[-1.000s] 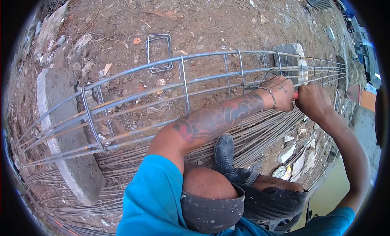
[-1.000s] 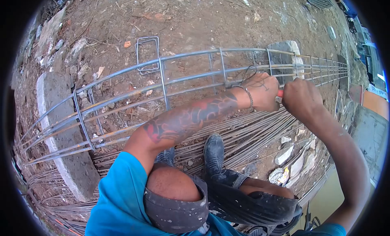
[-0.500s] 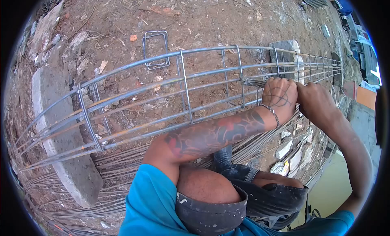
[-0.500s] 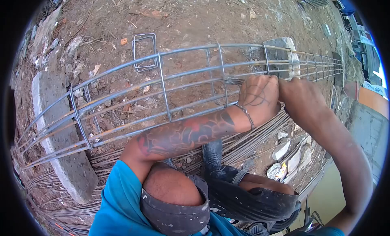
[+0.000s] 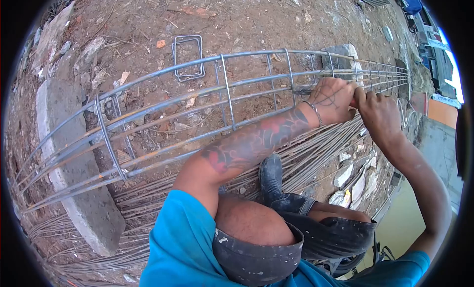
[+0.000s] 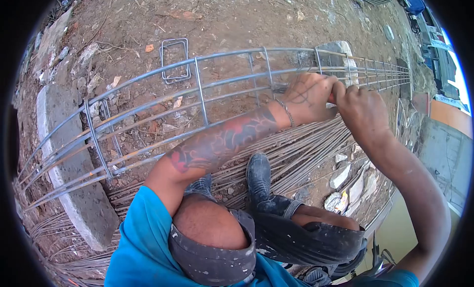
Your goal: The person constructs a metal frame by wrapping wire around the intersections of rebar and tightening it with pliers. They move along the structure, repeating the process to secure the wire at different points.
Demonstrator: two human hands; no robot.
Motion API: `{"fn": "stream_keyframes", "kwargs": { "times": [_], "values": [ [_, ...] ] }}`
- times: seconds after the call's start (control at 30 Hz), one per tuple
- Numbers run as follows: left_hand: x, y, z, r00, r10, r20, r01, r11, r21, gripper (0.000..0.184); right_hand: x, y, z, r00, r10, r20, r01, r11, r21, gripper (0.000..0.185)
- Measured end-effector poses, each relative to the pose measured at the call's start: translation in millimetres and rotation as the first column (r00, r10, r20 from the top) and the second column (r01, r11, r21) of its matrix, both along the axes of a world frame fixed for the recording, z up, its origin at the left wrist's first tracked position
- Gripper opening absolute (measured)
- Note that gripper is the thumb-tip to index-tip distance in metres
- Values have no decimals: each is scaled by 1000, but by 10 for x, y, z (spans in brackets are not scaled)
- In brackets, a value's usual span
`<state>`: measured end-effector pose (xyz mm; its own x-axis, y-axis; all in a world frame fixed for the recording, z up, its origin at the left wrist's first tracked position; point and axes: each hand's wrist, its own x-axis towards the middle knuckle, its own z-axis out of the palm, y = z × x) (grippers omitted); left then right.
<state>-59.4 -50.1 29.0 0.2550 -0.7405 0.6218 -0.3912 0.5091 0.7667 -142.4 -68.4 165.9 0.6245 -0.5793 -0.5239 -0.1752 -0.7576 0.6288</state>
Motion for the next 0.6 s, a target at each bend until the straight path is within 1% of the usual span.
{"fn": "stream_keyframes", "kwargs": {
  "times": [0.03,0.07,0.1,0.13,0.17,0.2,0.23,0.27,0.33,0.37,0.4,0.47,0.5,0.53,0.6],
  "values": [
    [141,-127,86,949,-314,-12,309,928,206,19,4,-14,-19,998,55,19,-54,998,-39,13],
    [201,-166,112,803,-589,-91,573,721,390,18,1,-24,-32,994,107,35,-104,992,-78,10],
    [137,-134,124,835,-539,-115,528,723,445,17,-38,-103,-12,997,34,69,-36,999,20,22],
    [-5,-84,71,838,-534,-108,523,732,437,17,11,-131,41,997,42,69,-43,999,8,22],
    [-216,18,-47,958,-283,-38,280,908,312,19,55,-141,117,994,-43,99,31,993,115,30],
    [-249,134,-4,1000,-2,-12,4,986,165,21,79,-140,171,984,-132,120,102,969,223,38],
    [-220,202,-8,995,-95,26,88,979,186,25,62,-111,162,983,-137,121,109,971,215,38],
    [-226,225,22,995,-100,21,94,979,181,25,20,-65,110,985,-118,126,100,985,140,39],
    [-235,255,79,996,56,74,-66,988,138,30,-71,0,-30,989,-69,131,71,997,-10,41],
    [-272,347,134,974,196,114,-202,978,47,37,-139,-9,-98,994,-22,112,32,996,-83,31],
    [-270,509,193,975,189,118,-195,980,37,37,-193,6,-124,993,-29,118,40,995,-91,31],
    [-144,910,271,968,48,245,-57,998,32,44,-279,42,-136,984,-40,171,56,995,-86,23],
    [-26,1091,287,962,-163,220,179,982,-58,45,-304,72,-163,966,-137,217,155,986,-65,26],
    [148,1214,282,903,-369,219,404,903,-147,47,-342,71,-192,959,-148,242,172,982,-82,26],
    [590,1177,226,902,-245,356,301,948,-108,44,-502,73,-317,897,-178,405,199,980,-12,30]
  ]
}}
